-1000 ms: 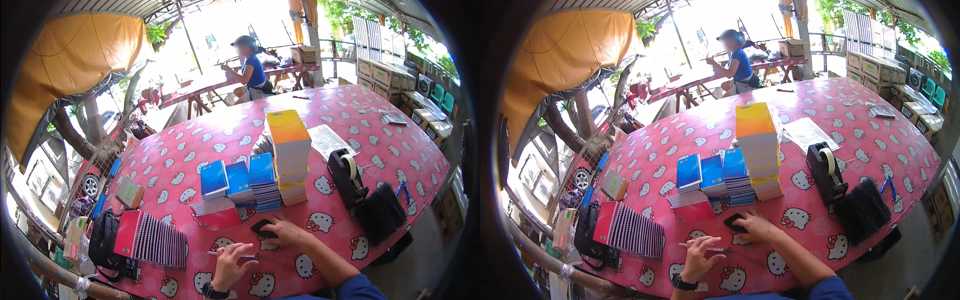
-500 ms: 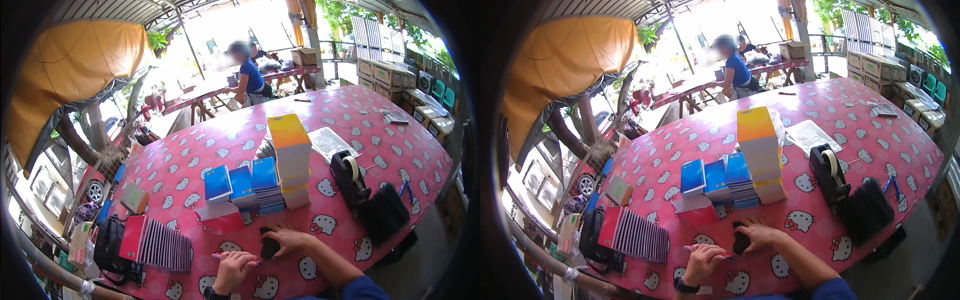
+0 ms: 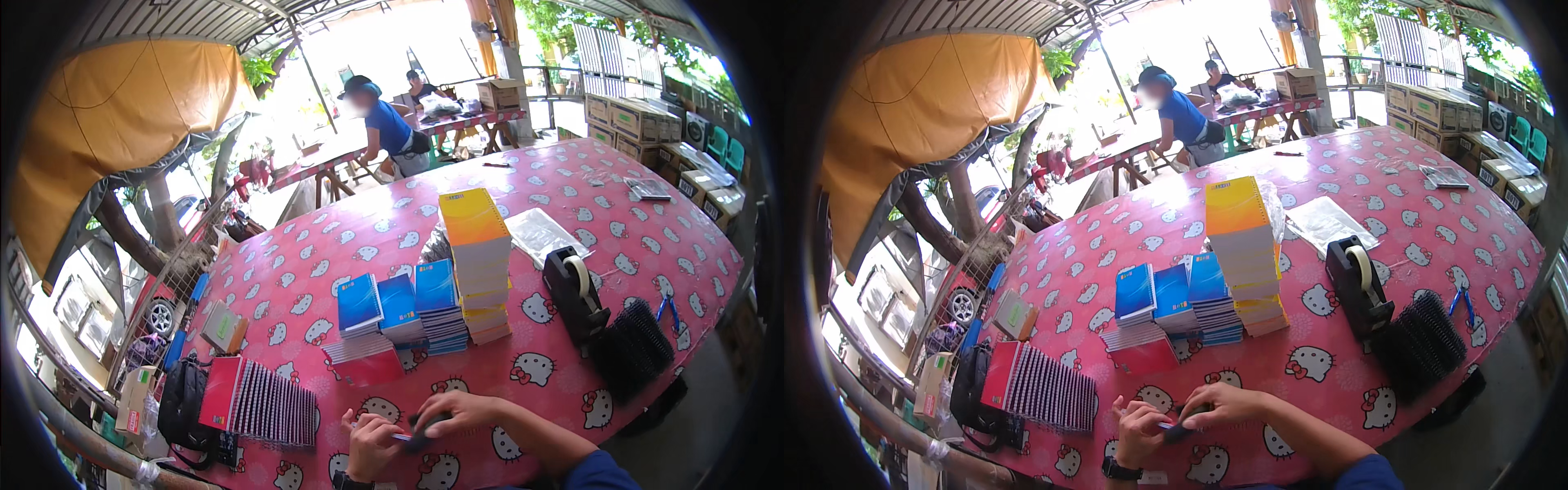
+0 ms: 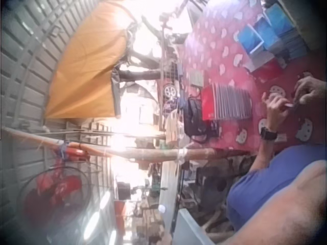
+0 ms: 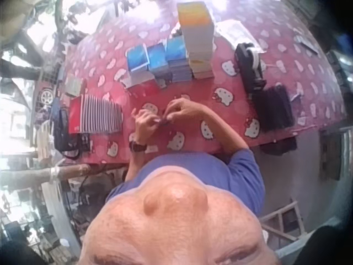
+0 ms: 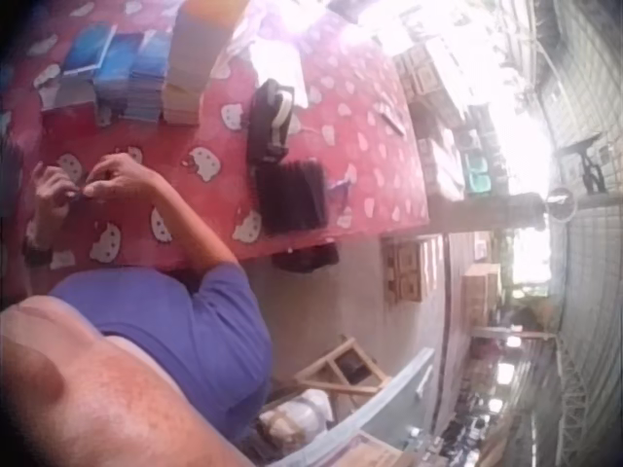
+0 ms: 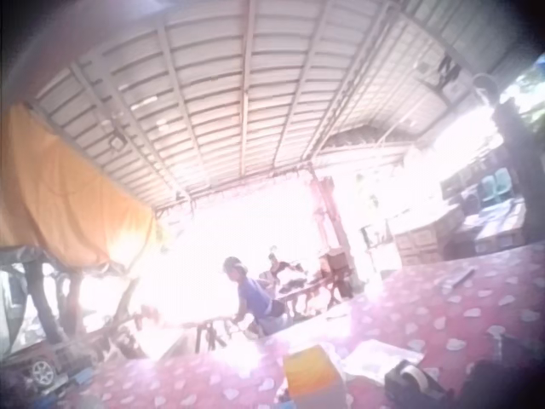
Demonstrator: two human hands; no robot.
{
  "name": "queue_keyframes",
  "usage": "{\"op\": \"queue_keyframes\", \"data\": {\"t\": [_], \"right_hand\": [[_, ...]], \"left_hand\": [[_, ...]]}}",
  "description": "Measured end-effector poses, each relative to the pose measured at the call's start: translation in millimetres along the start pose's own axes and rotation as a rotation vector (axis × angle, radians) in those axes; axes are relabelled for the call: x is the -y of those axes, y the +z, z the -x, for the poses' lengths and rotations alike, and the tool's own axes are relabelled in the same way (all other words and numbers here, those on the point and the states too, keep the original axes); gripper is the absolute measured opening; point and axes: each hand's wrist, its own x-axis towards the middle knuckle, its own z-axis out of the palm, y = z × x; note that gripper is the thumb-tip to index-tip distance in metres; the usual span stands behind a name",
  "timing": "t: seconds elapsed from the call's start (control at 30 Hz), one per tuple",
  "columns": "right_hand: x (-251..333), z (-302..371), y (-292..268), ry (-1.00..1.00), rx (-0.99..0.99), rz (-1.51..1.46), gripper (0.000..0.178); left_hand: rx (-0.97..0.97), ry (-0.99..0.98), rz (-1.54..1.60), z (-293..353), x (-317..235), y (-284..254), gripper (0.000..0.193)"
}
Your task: The person places small white labels on the covers of notebooks and then puts the notebooks into clear plastic sleeves.
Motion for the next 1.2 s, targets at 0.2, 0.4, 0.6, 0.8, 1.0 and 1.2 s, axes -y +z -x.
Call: {"op": "queue_keyframes", "data": {"t": [0.2, 0.4, 0.6, 0.8, 1.0, 1.2], "right_hand": [[10.0, -1.2, 8.2, -0.030, -0.032, -0.064, 0.039], [-1.4, -4.7, 5.1, 0.141, -0.211, 0.291, 0.038], [3.4, -8.6, 5.7, 0.089, -0.222, 0.304, 0.041], [-6.3, -14.2, 1.7, 0.495, -0.204, 0.486, 0.037], [-11.6, -18.0, 16.5, 0.335, -0.213, 0.319, 0.043], [5.7, -16.7, 23.1, 0.067, -0.187, 0.096, 0.036]], "left_hand": [[-0.031, -0.011, 0.010, 0.8, -3.8, -0.7, 0.014], [-0.028, -0.009, 0.014, 1.1, -0.9, -1.6, 0.019], [-0.056, -0.093, 0.110, 2.5, -3.0, 0.0, 0.048], [-0.187, -0.066, 0.016, 2.2, -3.6, -0.6, 0.082], [-0.205, -0.442, 0.792, 28.1, 24.7, 25.2, 0.079], [-0.194, -0.551, 1.011, 21.2, 19.7, 25.7, 0.055]]}}
